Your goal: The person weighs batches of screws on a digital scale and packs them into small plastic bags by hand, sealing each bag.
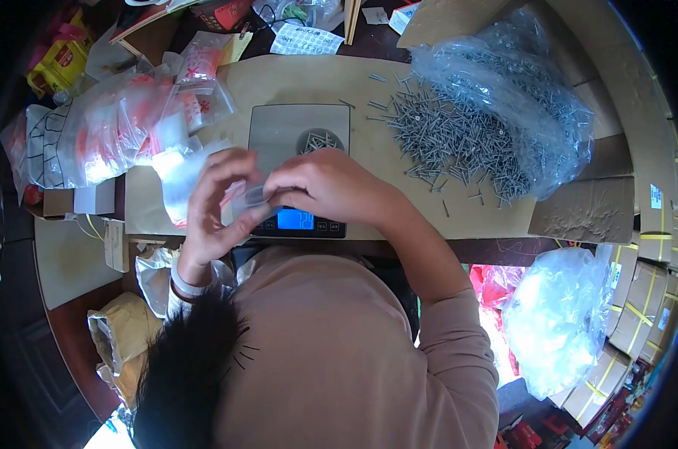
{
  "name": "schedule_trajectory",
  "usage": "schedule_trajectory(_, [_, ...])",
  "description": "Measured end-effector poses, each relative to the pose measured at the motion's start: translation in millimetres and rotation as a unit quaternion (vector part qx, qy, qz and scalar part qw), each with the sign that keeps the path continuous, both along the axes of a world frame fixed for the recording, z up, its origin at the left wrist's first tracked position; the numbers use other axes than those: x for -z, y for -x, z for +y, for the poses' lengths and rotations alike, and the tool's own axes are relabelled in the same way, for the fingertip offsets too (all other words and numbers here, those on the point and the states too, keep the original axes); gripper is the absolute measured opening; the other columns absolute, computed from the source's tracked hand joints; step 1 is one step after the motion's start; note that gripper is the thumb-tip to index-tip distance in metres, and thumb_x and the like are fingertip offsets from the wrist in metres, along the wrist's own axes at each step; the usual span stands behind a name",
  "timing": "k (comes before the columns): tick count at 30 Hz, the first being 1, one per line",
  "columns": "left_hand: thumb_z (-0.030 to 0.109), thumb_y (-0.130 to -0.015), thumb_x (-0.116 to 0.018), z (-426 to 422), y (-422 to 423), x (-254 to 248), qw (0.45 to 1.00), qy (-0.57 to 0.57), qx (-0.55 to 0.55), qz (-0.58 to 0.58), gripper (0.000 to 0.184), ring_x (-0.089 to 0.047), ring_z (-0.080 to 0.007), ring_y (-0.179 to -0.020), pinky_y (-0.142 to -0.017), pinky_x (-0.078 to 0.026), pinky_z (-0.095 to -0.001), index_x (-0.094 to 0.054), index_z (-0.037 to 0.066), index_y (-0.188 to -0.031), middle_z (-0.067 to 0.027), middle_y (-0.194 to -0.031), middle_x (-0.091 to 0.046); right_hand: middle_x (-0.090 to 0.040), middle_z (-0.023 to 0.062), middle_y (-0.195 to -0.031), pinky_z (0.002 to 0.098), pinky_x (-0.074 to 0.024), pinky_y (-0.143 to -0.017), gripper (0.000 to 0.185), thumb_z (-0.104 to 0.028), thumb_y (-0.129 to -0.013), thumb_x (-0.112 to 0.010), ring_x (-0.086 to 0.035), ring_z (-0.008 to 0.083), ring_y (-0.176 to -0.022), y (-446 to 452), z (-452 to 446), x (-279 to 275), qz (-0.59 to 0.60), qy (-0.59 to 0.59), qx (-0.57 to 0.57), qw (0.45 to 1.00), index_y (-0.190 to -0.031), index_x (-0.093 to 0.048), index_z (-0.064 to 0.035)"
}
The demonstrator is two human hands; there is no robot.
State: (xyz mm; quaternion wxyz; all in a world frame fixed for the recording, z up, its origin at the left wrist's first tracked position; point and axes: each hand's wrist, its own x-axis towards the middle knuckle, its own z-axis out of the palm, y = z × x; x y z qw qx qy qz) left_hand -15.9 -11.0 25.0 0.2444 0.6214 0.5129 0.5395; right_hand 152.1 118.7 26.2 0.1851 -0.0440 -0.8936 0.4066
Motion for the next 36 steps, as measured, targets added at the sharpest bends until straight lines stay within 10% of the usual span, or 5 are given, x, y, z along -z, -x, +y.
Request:
schedule_trajectory(10, [0.01,-0.079,-0.075,-4,-3,14,0.943,0.217,0.073,-0.242,0.04,-0.061,-0.0098,-0.081,-0.075,-0.049,-0.0253,-0.056,-0.002,-0.112,-0.0034,-0.091,-0.063,-0.065,0.0063,-0.078,0.0321,-0.0493,-0.06,0.013,-0.009,-0.08,-0.068,-0.063,0.0227,-0.067,-7,-2,-12,-0.04,0.014,-0.012,0.999,-0.092,-0.07,-0.0101])
schedule_trajectory(16, [0.004,-0.08,-0.069,-13,13,16,0.957,0.223,-0.003,-0.185,0.032,-0.054,-0.0066,-0.078,-0.074,-0.044,-0.0221,-0.057,-0.001,-0.11,-0.0002,-0.084,-0.059,-0.063,0.0043,-0.08,0.0283,-0.0469,-0.064,0.017,-0.007,-0.083,-0.065,-0.058,0.0148,-0.069,-20,32,7,-0.033,0.027,0.253,0.967,-0.1,-0.064,-0.0072])
schedule_trajectory(22, [0.001,-0.081,-0.067,-21,16,32,0.962,0.184,-0.051,-0.197,0.026,-0.056,-0.0077,-0.082,-0.077,-0.043,-0.022,-0.056,0.001,-0.104,-0.0011,-0.088,-0.059,-0.064,0.0086,-0.084,0.034,-0.0483,-0.069,0.018,-0.015,-0.079,-0.069,-0.062,0.0256,-0.078,-20,37,3,-0.219,-0.017,0.166,0.961,-0.092,-0.06,-0.0055])
schedule_trajectory(36, [0.002,-0.083,-0.064,-23,13,35,0.965,0.183,-0.052,-0.182,0.021,-0.056,-0.0066,-0.083,-0.076,-0.042,-0.0211,-0.055,0.003,-0.102,-0.0013,-0.089,-0.059,-0.063,0.012,-0.073,0.0353,-0.0466,-0.06,0.015,-0.019,-0.08,-0.069,-0.061,0.0274,-0.065,-24,40,27,-0.101,-0.073,0.189,0.974,-0.082,-0.064,-0.0048])
